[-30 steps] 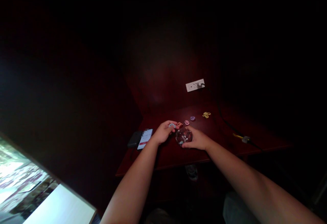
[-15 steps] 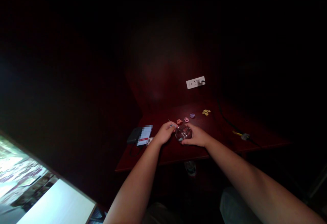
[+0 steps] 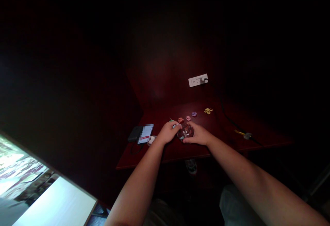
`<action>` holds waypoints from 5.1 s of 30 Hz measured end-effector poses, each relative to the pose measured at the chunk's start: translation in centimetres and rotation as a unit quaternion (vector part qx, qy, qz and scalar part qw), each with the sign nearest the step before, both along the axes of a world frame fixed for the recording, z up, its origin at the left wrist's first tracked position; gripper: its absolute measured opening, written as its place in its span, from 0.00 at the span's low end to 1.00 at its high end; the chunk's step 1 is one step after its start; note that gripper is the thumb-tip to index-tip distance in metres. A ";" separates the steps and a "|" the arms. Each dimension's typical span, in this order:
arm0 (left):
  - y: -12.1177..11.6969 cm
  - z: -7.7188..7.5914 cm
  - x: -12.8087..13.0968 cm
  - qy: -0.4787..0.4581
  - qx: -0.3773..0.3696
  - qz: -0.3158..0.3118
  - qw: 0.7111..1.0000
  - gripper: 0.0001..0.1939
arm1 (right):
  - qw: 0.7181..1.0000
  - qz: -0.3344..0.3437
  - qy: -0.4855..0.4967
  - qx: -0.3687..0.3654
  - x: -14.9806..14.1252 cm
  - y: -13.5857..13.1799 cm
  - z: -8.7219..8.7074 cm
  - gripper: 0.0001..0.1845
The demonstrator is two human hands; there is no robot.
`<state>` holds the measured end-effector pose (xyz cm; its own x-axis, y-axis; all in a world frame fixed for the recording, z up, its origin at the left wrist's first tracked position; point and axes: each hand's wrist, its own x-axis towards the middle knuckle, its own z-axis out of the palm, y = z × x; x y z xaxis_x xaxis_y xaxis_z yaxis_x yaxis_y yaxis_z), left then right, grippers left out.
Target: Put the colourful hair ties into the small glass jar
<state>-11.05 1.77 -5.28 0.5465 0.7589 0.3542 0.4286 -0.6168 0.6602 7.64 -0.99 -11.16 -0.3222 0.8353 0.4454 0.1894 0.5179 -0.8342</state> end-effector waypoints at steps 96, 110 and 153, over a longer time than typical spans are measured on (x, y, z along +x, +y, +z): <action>0.2 1.5 0.1 -0.046 -0.098 -0.052 0.993 0.16 | 1.000 -0.015 0.000 0.009 0.0 0.4 -0.4 0.36; 0.0 1.3 0.0 -0.113 -0.139 -0.033 0.983 0.15 | 1.000 -0.017 0.004 -0.007 0.0 -0.2 0.1 0.35; 0.1 0.9 0.0 -0.095 -0.093 -0.019 0.991 0.14 | 0.999 -0.009 0.010 0.046 0.0 0.2 -0.1 0.40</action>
